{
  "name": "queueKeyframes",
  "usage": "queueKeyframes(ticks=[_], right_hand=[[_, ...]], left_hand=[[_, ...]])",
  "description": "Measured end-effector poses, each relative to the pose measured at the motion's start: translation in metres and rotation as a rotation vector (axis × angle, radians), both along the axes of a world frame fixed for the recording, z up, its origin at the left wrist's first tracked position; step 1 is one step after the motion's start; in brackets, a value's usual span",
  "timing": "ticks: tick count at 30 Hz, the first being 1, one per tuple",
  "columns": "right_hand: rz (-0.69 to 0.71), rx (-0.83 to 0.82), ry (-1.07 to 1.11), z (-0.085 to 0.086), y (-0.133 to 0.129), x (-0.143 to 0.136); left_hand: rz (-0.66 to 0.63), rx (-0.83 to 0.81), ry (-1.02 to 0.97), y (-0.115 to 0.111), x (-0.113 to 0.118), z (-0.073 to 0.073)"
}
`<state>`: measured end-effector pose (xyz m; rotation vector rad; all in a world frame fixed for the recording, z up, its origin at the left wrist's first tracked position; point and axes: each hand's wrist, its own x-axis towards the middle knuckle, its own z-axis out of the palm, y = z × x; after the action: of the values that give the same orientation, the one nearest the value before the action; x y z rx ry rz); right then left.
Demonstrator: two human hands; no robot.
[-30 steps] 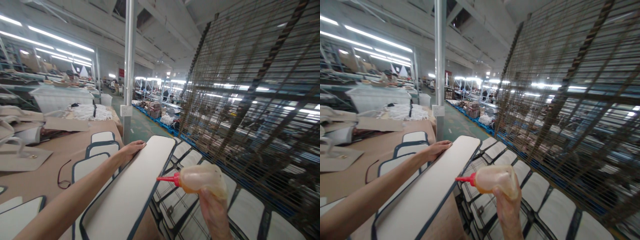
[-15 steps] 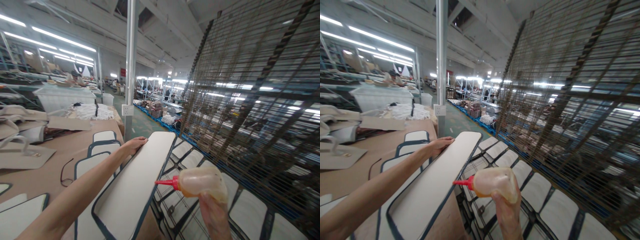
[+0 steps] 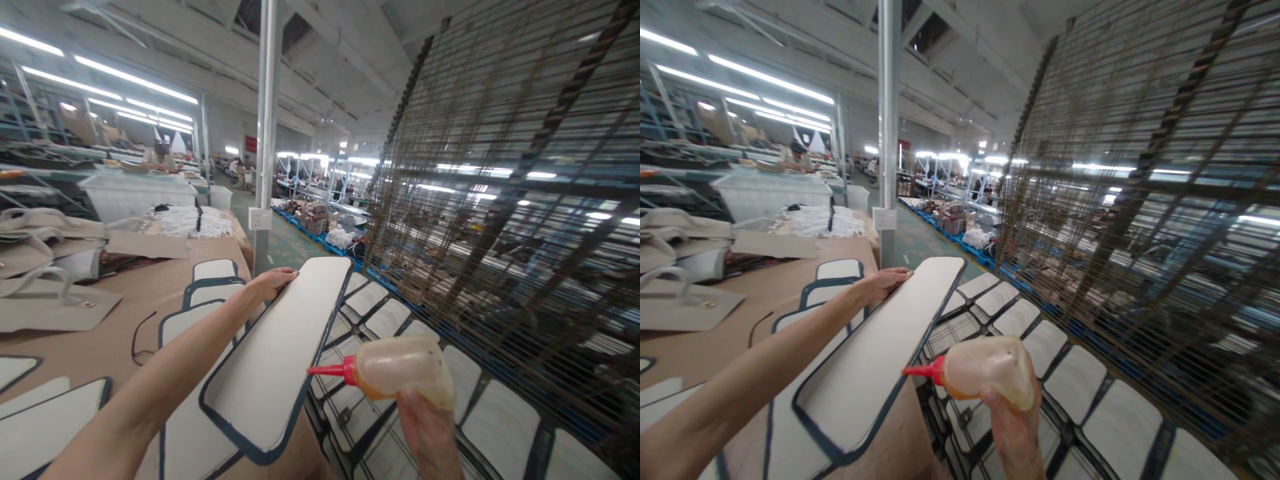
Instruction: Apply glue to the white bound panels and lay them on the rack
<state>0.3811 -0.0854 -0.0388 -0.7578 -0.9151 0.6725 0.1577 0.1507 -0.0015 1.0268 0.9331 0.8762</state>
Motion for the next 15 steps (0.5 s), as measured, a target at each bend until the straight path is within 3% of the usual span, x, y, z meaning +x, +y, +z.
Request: queueKeyframes(ticks=[15], right_hand=[[-0.001, -0.013, 0.041, -0.008, -0.006, -0.004]], left_hand=[[0.039, -0.014, -0.005, 0.012, -0.006, -0.004]])
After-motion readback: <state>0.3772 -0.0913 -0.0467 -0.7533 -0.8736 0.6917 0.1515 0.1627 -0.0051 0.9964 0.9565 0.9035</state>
